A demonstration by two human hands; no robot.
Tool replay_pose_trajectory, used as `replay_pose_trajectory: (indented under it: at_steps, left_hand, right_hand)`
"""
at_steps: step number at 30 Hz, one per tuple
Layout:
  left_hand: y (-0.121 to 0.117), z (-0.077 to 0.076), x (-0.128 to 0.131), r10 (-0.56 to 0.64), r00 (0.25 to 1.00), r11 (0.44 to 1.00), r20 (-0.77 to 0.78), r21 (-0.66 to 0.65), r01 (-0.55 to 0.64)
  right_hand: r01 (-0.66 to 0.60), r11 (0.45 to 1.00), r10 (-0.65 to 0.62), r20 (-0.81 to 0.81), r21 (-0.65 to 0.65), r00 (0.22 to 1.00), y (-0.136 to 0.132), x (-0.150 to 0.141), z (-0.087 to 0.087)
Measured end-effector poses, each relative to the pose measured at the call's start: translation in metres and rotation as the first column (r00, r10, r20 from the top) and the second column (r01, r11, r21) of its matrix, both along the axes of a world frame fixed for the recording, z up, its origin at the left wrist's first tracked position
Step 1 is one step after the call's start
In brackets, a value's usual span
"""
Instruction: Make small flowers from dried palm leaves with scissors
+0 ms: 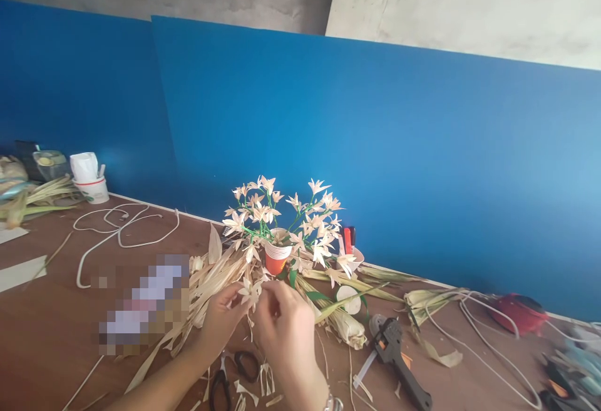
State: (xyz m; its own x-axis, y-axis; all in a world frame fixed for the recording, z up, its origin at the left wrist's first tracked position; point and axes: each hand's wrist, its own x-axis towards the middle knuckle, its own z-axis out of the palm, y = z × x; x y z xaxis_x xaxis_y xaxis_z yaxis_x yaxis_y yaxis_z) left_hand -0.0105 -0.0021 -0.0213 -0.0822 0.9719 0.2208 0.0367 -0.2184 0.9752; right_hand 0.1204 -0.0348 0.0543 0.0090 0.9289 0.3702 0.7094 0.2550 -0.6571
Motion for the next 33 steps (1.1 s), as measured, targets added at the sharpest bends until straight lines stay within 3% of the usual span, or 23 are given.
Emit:
replay_pose_trajectory:
  at_steps: [4,7,11,14,23,28,33]
  left_hand:
    - [0.001,0.009,-0.001,-0.081,0.996,0.993,0.045,0.088,0.077]
    - [-0.001,0.017,-0.002,-0.138,0.988,0.987,0.064,0.089,0.132]
    - [-0.002,0.022,-0.004,-0.222,0.967,0.975,0.127,0.061,0.216]
    - [-0.001,0.02,-0.004,-0.272,0.947,0.962,0.169,0.04,0.27]
    - [0.001,0.017,-0.007,-0.332,0.941,0.941,0.073,0.093,0.325]
    - [0.0,0.018,-0.008,-0.337,0.941,0.937,0.041,0.114,0.331]
    - [0.001,0.012,-0.006,-0.303,0.952,0.951,0.048,0.08,0.298]
  right_hand:
    - [-0.03,0.964,0.044,0.046,-0.263,0.998,0.011,0.017,-0.002]
    - [-0.112,0.937,0.137,0.052,-0.332,0.989,0.016,0.018,-0.009]
    - [-0.27,0.908,0.242,-0.125,-0.321,0.962,0.018,0.01,-0.014]
    - [-0.318,0.891,0.263,-0.204,-0.324,0.943,0.02,0.008,-0.016]
    - [-0.297,0.927,0.283,-0.096,-0.228,0.954,0.025,0.012,-0.029]
    - [-0.325,0.921,0.319,-0.064,-0.216,0.946,0.025,0.013,-0.025]
    - [-0.254,0.943,0.246,-0.064,-0.214,0.967,0.023,0.014,-0.019]
